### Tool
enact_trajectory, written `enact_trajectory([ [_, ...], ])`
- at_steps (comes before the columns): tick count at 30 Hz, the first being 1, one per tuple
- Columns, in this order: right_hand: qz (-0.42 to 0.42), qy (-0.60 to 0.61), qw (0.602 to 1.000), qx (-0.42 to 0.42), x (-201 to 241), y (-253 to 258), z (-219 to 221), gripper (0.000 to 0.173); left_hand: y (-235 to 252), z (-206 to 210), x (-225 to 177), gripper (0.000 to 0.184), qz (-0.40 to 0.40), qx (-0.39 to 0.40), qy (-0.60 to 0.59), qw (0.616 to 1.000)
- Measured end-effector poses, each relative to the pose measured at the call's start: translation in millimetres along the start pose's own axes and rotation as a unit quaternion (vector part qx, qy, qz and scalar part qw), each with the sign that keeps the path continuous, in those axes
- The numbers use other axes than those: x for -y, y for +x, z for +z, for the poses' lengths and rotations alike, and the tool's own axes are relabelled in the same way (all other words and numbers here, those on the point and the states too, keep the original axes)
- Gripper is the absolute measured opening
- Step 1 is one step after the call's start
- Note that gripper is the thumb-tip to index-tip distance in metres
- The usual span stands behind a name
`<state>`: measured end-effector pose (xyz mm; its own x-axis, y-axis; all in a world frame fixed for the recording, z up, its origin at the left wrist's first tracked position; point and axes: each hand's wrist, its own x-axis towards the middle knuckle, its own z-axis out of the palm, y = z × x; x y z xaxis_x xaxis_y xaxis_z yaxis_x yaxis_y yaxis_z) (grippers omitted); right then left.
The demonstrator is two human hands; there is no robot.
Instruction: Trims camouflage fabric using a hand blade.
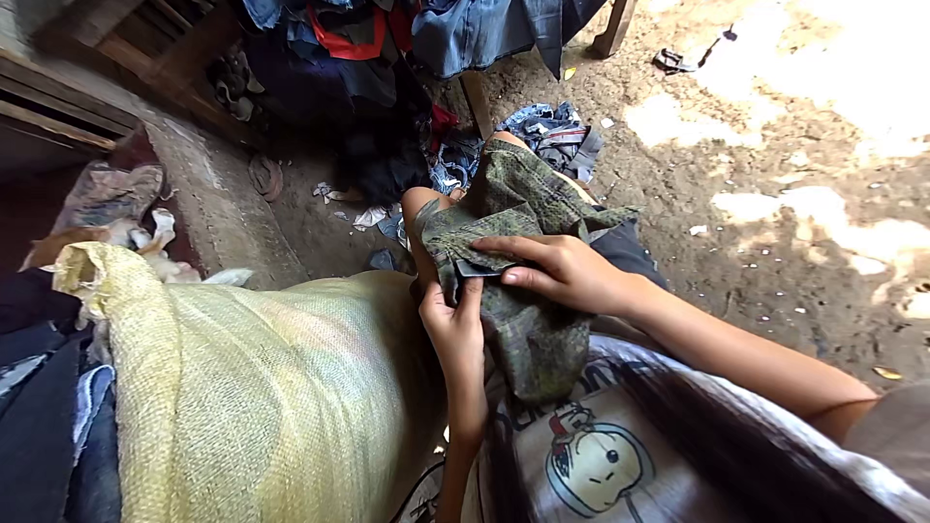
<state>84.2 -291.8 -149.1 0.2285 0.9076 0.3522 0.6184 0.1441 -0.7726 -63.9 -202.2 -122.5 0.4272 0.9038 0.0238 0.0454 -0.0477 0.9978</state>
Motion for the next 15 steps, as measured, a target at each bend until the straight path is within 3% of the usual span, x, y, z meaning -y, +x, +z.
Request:
enact_trajectory([
  [4,0.006,0.015,1.0,-0.002,-7,-7,2,0.08,-1,1,-5,0.016,-0.071,-0.021,-0.042,0.996],
  [9,-0.037,0.004,0.998,-0.045,-18,4,3,0.056,-1,3,-4,0.033,-0.056,0.009,-0.032,0.998],
  [12,-0.088,-0.018,0.995,-0.049,-25,15,3,0.044,1,2,-1,0.032,-0.042,0.026,-0.024,0.998],
  [15,-0.108,0.003,0.993,-0.047,-26,23,-4,0.022,3,1,0,0.035,-0.058,0.037,-0.037,0.997],
])
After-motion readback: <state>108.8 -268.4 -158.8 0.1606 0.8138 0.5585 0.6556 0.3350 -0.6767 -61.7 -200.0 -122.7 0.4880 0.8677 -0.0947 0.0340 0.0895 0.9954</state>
